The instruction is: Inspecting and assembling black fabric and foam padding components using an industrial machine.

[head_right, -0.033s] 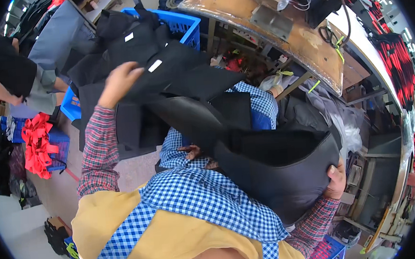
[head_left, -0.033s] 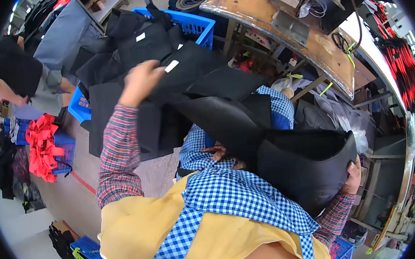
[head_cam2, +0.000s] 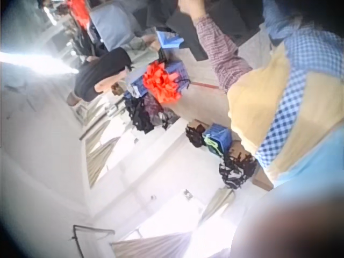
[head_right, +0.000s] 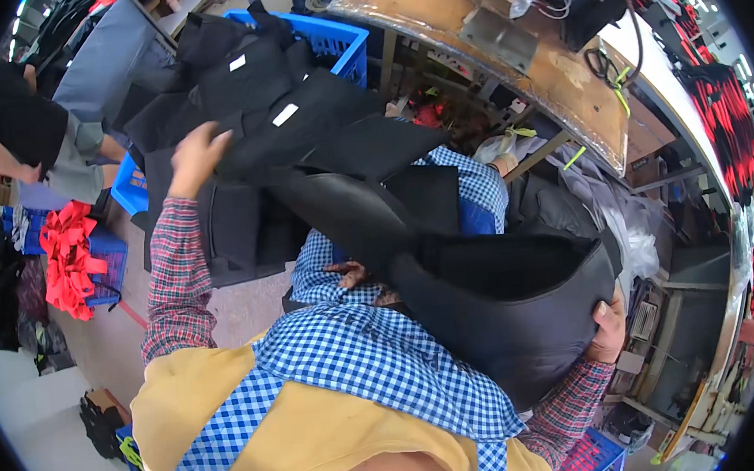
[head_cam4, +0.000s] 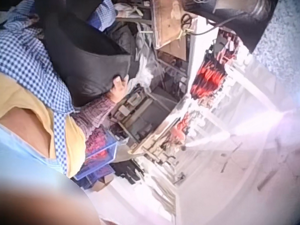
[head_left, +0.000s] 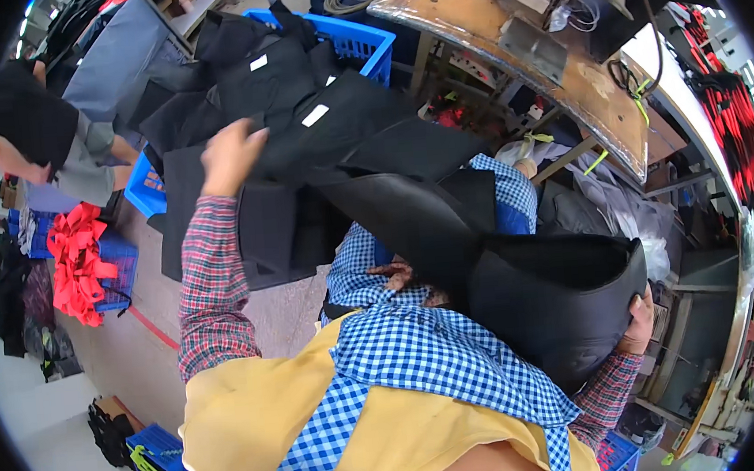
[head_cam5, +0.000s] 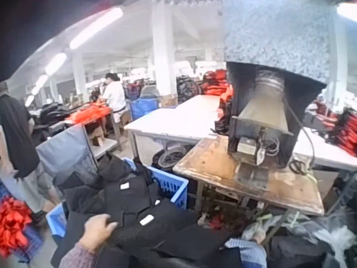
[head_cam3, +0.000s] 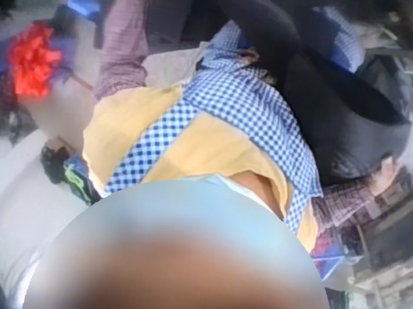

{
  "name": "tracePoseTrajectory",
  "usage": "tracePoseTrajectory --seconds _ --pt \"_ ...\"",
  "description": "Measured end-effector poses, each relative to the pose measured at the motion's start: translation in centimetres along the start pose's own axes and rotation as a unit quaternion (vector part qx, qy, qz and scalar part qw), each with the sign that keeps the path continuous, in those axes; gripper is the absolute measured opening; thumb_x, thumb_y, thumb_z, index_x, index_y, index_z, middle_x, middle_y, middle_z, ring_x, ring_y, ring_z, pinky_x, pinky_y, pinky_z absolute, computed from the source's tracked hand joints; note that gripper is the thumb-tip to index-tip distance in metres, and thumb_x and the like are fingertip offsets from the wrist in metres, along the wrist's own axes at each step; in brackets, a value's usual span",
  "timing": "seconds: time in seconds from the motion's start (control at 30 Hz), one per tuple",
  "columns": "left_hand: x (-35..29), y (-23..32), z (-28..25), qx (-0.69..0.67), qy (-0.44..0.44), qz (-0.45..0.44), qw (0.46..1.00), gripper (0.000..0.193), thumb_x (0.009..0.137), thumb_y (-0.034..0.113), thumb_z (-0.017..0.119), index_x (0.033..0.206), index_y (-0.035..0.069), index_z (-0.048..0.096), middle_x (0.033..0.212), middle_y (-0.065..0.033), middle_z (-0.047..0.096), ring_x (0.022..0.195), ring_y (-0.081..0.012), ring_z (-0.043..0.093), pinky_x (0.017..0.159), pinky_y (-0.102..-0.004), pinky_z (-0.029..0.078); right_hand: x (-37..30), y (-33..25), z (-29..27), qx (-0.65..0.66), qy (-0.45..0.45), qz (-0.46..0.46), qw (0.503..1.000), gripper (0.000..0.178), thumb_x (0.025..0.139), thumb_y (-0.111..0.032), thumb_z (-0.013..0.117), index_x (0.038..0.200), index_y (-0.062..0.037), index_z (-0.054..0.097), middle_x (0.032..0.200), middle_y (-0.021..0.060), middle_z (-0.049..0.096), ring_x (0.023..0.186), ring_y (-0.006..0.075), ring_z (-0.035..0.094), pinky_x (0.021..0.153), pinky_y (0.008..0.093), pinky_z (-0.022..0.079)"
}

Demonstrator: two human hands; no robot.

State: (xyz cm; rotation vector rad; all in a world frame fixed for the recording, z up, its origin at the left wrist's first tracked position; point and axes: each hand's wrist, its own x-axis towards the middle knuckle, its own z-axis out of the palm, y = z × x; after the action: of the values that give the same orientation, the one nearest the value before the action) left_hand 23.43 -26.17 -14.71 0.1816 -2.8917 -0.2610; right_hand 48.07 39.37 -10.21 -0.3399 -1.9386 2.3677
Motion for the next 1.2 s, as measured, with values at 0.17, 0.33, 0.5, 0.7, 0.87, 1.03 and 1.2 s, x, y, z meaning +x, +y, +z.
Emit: tracePoseTrajectory --seconds 0.17,0.33,0.5,0.7,0.87,1.03,1.2 --pt "-10.6 -21.0 6.0 0.067 -0.077 -0.485 0.868 0.084 0.072 0.06 0.073 0.131 0.005 0.051 0.133 -0.0204 0.054 0.123 -0.0359 0.053 0.1 -0.05 0.044 0.4 1.6 -0.1 0.019 0.011 -0.005 1.0 0.056 0.079 -0.028 0.077 0.123 0.0001 0.056 0.118 0.0099 0.064 0.106 0.0209 0.061 0.093 0.0315 0.047" --pt "-24.0 -26.9 13.0 -0.573 -0.077 -0.537 0.614 0.086 0.077 0.053 0.077 0.134 -0.004 0.048 0.131 -0.0147 0.058 0.123 -0.0285 0.054 0.104 -0.0389 0.044 3.1 1.0 1.1 0.023 -0.033 0.019 0.999 0.057 0.083 -0.028 0.075 0.127 0.0003 0.053 0.12 0.0108 0.063 0.107 0.0218 0.061 0.095 0.0325 0.047" --pt "-25.0 -23.6 13.5 -0.634 0.009 -0.547 0.547 0.08 0.077 0.05 0.077 0.134 0.0 0.05 0.127 -0.011 0.061 0.114 -0.0237 0.059 0.097 -0.0385 0.048 4.5 0.3 0.6 -0.015 -0.056 0.001 0.998 0.057 0.086 -0.03 0.071 0.13 0.001 0.051 0.123 0.0114 0.061 0.109 0.0222 0.06 0.096 0.0331 0.046" --pt "-24.8 -19.9 13.8 -0.616 -0.002 -0.557 0.557 0.082 0.077 0.051 0.076 0.136 0.0 0.048 0.13 -0.0111 0.059 0.115 -0.0244 0.059 0.094 -0.0394 0.049 4.6 0.5 -0.7 -0.059 -0.023 -0.019 0.998 0.058 0.091 -0.035 0.063 0.133 0.0017 0.047 0.128 0.0114 0.058 0.114 0.0234 0.057 0.099 0.0349 0.043" --pt "-23.5 -22.4 10.8 -0.242 -0.113 -0.597 0.757 0.097 0.072 0.057 0.075 0.137 -0.007 0.042 0.133 -0.0233 0.052 0.121 -0.0381 0.052 0.101 -0.0532 0.041 5.1 0.8 -1.3 -0.091 -0.003 -0.048 0.995 0.056 0.094 -0.033 0.056 0.135 0.0035 0.045 0.131 0.0117 0.055 0.118 0.0225 0.054 0.101 0.0335 0.041" --pt "-7.9 -7.0 1.7 -0.098 0.161 -0.106 0.976 0.065 0.085 0.026 0.069 0.135 -0.007 0.043 0.127 -0.0292 0.055 0.121 -0.0377 0.053 0.103 -0.0408 0.041 4.1 -0.2 2.2 -0.058 0.0 -0.037 0.998 0.054 0.091 -0.025 0.056 0.135 0.0048 0.047 0.13 0.013 0.056 0.119 0.0224 0.054 0.103 0.0316 0.039" --pt "-3.9 22.5 -8.5 -0.385 -0.072 0.362 0.846 0.041 0.087 0.016 0.064 0.123 -0.002 0.056 0.119 -0.0206 0.062 0.111 -0.0353 0.06 0.096 -0.0385 0.046 3.5 -2.8 7.0 0.042 -0.006 -0.015 0.999 0.048 0.087 -0.02 0.064 0.128 0.0035 0.052 0.118 0.0125 0.063 0.105 0.0222 0.063 0.093 0.0324 0.049"
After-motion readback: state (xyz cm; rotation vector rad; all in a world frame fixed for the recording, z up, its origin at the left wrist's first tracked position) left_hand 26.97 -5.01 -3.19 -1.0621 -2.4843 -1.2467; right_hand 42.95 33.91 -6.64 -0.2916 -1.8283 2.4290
